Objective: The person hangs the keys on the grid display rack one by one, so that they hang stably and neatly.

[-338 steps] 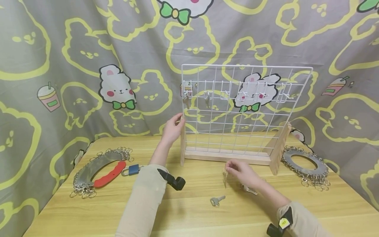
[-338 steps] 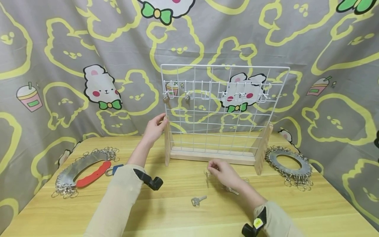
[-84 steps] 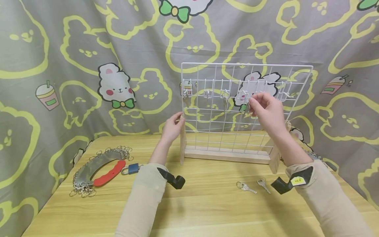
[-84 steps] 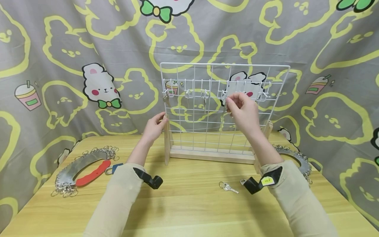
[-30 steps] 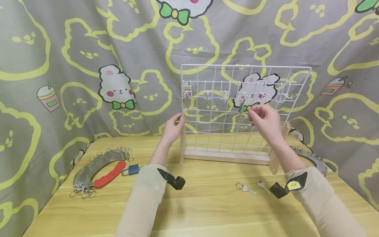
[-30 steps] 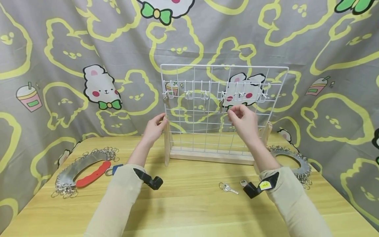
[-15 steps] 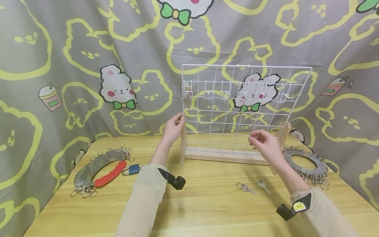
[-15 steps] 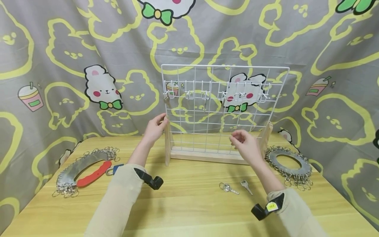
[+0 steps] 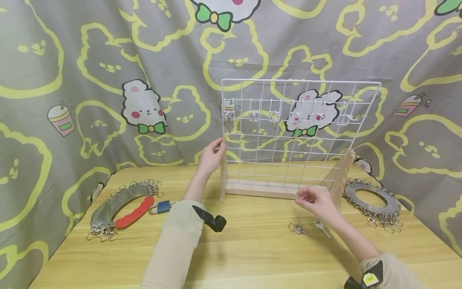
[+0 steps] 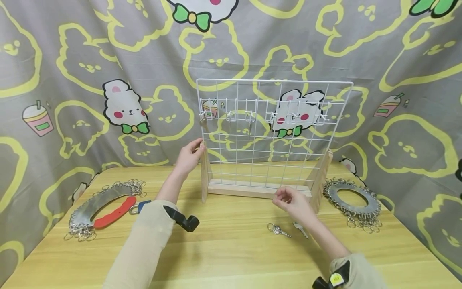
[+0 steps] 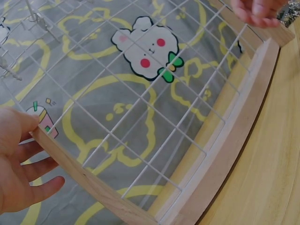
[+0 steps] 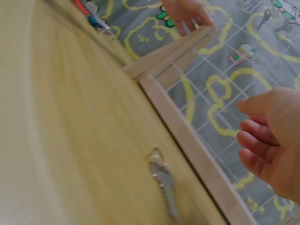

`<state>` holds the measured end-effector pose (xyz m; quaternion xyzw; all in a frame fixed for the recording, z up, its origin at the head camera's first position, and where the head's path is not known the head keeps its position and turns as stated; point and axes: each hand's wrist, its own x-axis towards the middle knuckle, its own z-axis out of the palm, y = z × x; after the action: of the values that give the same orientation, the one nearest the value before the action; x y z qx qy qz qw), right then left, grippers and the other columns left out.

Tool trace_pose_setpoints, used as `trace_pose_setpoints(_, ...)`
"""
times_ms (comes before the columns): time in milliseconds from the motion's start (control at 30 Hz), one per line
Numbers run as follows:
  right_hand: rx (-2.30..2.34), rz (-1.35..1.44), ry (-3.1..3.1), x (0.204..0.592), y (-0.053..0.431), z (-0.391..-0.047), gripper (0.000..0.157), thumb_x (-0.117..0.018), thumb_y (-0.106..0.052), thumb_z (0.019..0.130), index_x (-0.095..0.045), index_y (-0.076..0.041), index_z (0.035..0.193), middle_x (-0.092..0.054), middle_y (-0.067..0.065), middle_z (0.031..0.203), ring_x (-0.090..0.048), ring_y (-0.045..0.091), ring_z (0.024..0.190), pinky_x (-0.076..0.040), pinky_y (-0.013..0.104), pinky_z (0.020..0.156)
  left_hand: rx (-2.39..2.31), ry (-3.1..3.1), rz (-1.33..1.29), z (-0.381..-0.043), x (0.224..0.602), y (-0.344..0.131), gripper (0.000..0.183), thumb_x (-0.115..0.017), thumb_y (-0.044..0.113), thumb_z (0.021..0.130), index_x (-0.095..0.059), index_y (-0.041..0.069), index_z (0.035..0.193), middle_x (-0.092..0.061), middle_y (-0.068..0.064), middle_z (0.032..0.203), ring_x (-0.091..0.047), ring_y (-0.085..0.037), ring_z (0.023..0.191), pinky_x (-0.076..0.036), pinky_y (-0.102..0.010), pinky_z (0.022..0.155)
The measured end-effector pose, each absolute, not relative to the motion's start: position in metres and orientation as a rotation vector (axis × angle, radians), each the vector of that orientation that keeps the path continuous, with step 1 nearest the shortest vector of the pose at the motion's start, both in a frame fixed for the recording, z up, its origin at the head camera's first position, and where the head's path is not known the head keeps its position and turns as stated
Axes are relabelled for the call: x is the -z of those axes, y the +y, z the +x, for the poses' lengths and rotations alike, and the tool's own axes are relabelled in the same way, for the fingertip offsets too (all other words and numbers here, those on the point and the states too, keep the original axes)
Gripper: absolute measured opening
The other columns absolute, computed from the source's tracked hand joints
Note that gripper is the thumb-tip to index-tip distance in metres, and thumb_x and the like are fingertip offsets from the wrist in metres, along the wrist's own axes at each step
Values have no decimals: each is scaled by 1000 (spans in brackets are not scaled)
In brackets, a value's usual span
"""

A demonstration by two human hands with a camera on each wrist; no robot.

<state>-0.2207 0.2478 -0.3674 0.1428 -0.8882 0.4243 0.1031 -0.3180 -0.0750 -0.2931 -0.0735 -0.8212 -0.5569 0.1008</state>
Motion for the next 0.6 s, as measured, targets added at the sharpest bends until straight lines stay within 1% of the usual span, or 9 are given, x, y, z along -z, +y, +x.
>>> trace_pose_setpoints(233,-1290,549,-2735,385,246,-213,22,-70,-8,80,-59,3,94,-58,1,78,-54,9,70,-49,22,63,1649,-2428,-216,-318,294,-75,45,-51,29,96,-44,17,139,-43,-6,141,-47,-25,121,-42,-42,97)
trace_pose_setpoints(433,-1306,665,-2812,395,246,-208,21,-72,-11,78,-58,0,90,-56,1,76,-53,9,68,-48,23,59,1643,-2429,-212,-318,294,-75,45,-51,30,95,-45,18,138,-44,-5,140,-48,-24,121,-43,-42,96)
trace_pose_setpoints(600,-1342,676,-2860,403,245,-205,22,-73,-14,76,-57,-4,87,-55,1,77,-52,9,67,-47,22,56,1641,-2428,-214,-318,294,-75,45,-51,30,95,-45,18,138,-45,-5,140,-48,-24,121,-43,-41,96)
